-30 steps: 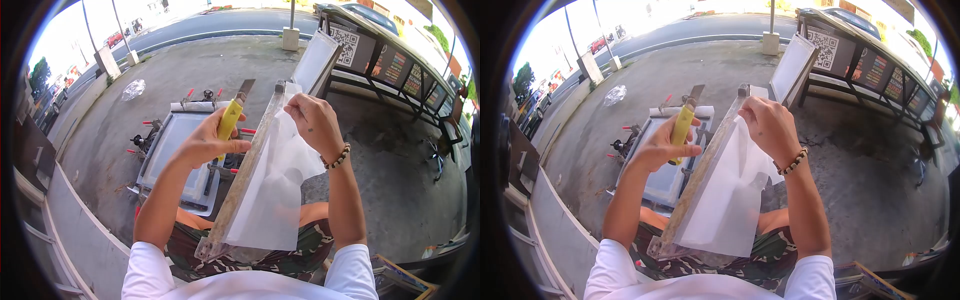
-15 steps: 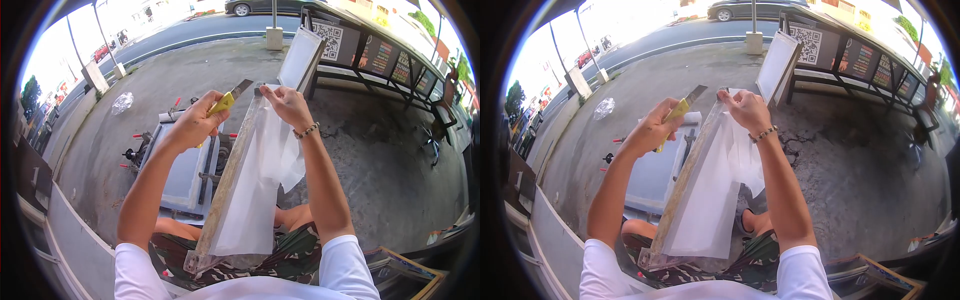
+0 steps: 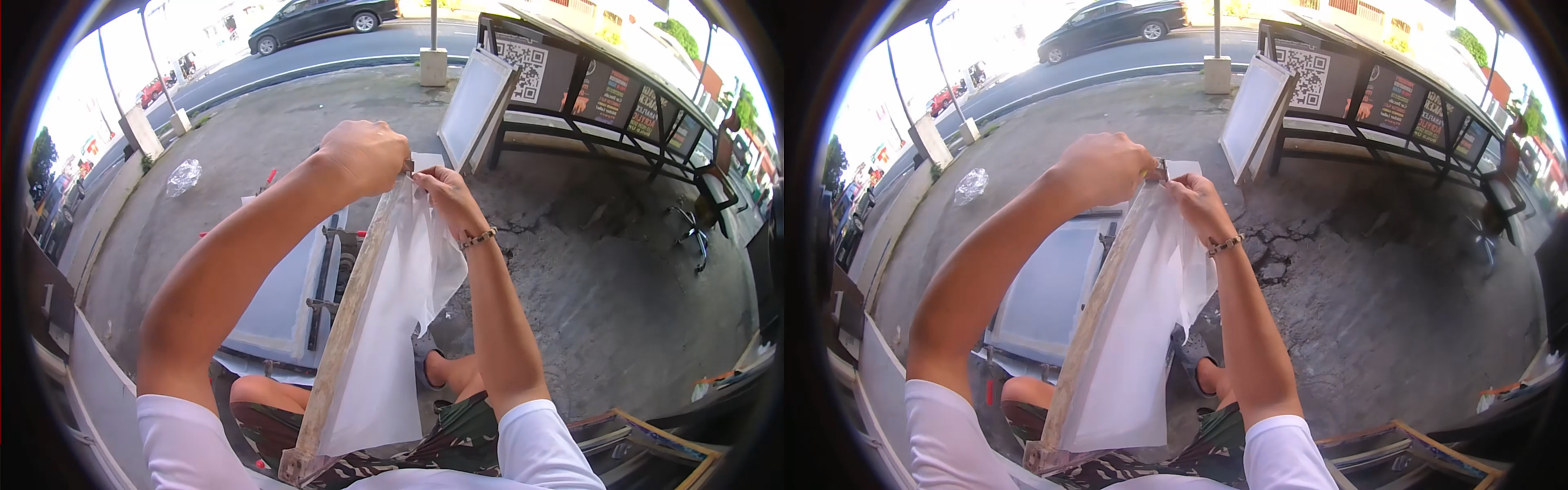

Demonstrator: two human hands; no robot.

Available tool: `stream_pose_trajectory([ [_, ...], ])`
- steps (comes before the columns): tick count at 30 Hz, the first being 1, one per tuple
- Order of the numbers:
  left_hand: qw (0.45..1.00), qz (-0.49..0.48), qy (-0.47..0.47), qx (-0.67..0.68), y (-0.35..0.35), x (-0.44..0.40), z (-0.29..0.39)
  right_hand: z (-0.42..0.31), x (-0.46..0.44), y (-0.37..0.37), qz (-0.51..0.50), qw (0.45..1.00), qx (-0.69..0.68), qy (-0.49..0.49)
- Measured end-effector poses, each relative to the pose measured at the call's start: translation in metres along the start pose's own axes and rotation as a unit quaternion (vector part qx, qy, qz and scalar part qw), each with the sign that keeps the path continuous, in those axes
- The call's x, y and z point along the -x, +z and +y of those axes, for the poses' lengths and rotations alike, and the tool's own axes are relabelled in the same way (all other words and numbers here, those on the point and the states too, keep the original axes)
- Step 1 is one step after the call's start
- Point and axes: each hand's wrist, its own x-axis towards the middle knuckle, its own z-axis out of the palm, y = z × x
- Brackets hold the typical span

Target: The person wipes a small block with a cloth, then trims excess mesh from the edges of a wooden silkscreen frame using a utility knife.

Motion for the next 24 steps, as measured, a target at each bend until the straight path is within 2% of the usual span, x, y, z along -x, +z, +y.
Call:
stream_pose_trajectory([
  [4, 0.999, -0.003, -0.003, -0.040, -0.010, -0.004, 0.009, -0.005, 0.001, 0.000, -0.021, 0.999, -0.030, 0.031],
  [6, 0.997, -0.052, 0.002, -0.048, -0.017, -0.005, 0.011, -0.005, 0.000, 0.000, -0.029, 0.998, -0.035, 0.051],
  [12, 0.996, -0.055, -0.007, -0.075, -0.019, -0.011, 0.014, 0.002, -0.007, -0.007, -0.068, 0.995, -0.029, 0.066],
  [17, 0.994, -0.063, -0.011, -0.092, -0.025, -0.016, 0.022, 0.001, -0.007, -0.003, -0.047, 0.998, -0.043, -0.012],
  [21, 0.993, -0.053, -0.002, -0.108, -0.027, -0.021, 0.027, 0.011, -0.015, -0.005, -0.051, 0.997, -0.051, -0.003],
  [24, 0.991, -0.083, -0.007, -0.102, -0.032, -0.021, 0.030, 0.019, -0.020, -0.006, -0.066, 0.994, -0.072, -0.043],
])
